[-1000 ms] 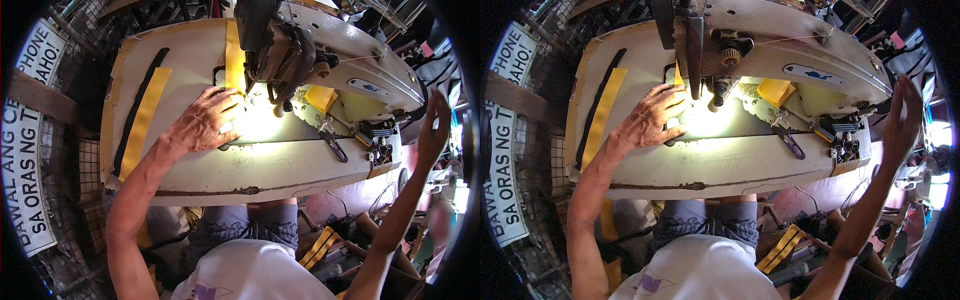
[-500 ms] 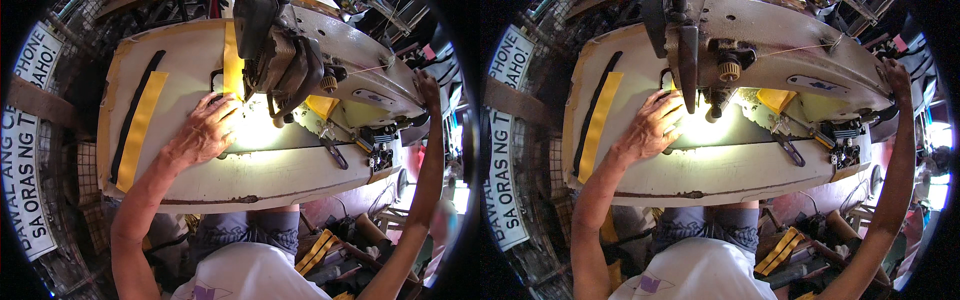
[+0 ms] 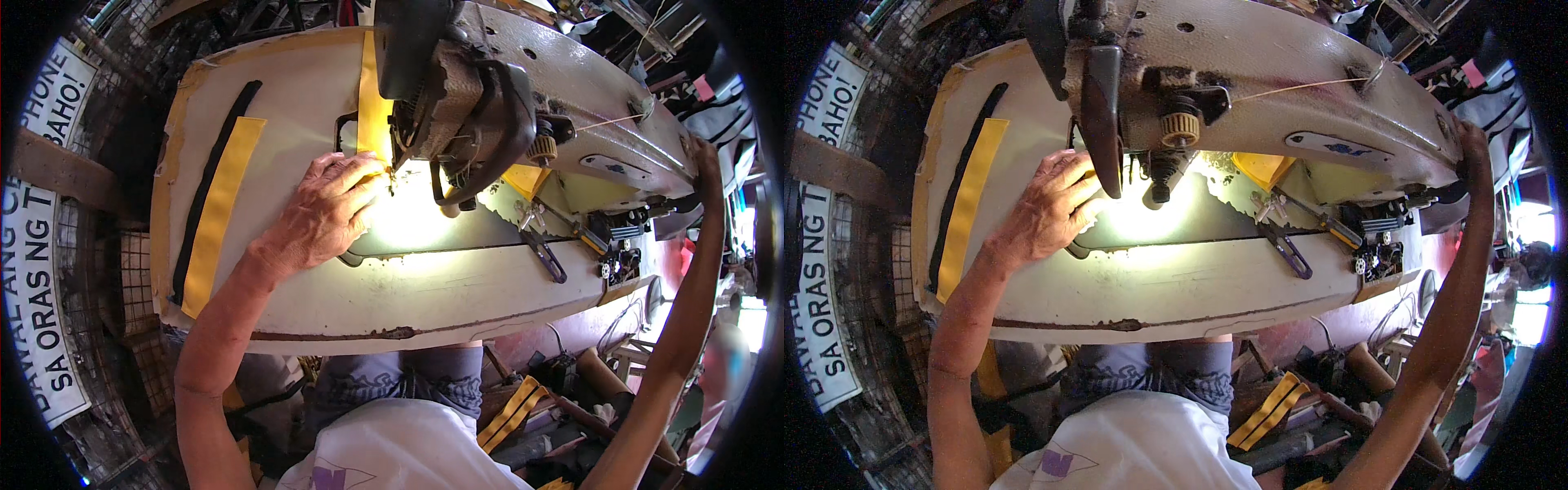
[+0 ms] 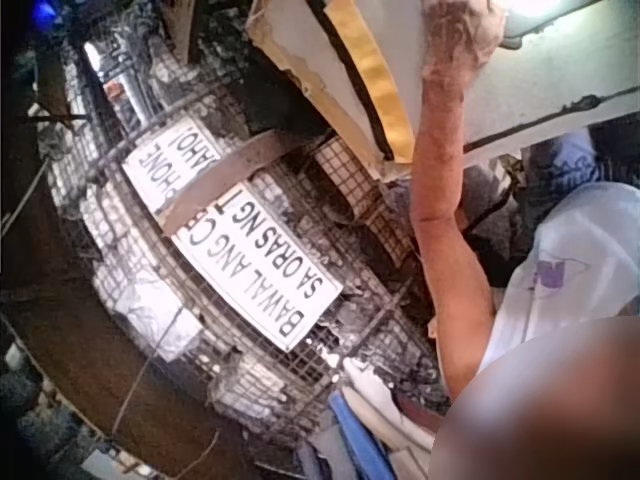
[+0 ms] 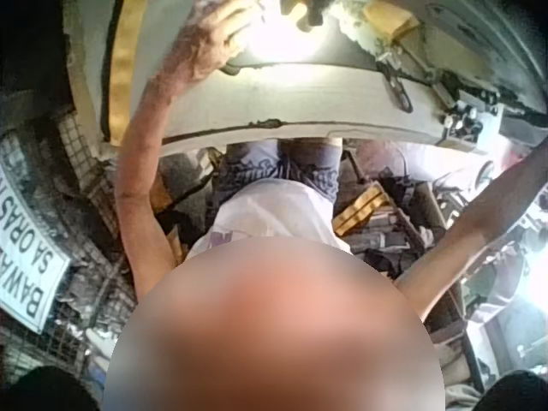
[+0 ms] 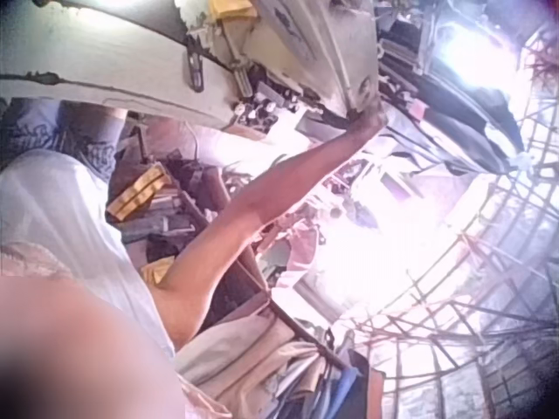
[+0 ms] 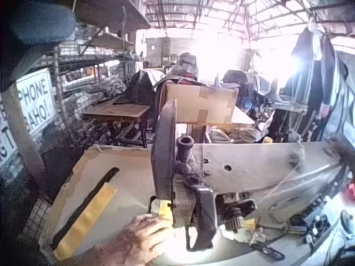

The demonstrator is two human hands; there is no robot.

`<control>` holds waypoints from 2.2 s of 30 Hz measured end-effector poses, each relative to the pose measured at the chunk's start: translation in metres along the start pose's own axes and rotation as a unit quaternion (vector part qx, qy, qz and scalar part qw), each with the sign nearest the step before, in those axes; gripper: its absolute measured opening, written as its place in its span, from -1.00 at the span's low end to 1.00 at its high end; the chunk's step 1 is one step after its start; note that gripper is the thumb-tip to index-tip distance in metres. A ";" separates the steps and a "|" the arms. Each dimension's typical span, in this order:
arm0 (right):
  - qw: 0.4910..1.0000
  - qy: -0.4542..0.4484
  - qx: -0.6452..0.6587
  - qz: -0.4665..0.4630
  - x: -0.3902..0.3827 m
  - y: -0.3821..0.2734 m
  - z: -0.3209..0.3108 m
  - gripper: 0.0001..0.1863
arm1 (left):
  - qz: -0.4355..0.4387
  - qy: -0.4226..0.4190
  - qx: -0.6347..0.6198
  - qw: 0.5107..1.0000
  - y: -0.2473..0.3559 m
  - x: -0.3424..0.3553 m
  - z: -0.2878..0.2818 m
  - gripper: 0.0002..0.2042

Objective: Sewing a zipper onto yellow fabric using an industrial sewing machine.

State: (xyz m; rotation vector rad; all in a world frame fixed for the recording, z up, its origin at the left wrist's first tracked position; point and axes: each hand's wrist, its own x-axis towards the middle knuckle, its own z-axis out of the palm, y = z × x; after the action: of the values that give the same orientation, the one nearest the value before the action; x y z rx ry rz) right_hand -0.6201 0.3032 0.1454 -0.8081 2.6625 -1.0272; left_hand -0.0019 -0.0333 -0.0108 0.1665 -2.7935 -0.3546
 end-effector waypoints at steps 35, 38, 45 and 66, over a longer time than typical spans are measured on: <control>0.896 -0.003 -0.048 -0.442 -0.319 -0.152 0.291 -0.73 | -0.392 0.221 0.141 0.882 0.004 -0.066 -0.010 -0.85; 0.880 -0.083 -0.014 -0.467 -0.335 -0.175 0.362 -0.53 | -0.413 0.170 0.193 0.874 0.005 -0.064 -0.015 -0.81; 0.905 -0.086 -0.045 -0.415 -0.334 -0.198 0.374 -0.55 | -0.240 0.176 0.168 0.940 0.033 -0.036 -0.026 -0.62; 0.878 -0.094 -0.058 -0.465 -0.319 -0.192 0.382 -0.48 | 0.025 0.006 0.036 0.999 0.023 -0.015 -0.002 -0.60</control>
State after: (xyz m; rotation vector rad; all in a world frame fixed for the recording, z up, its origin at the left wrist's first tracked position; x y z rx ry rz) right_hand -0.1400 0.1423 -0.0217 -2.1950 2.1286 -0.8456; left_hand 0.0113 -0.0092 -0.0069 0.1153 -2.7935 -0.2415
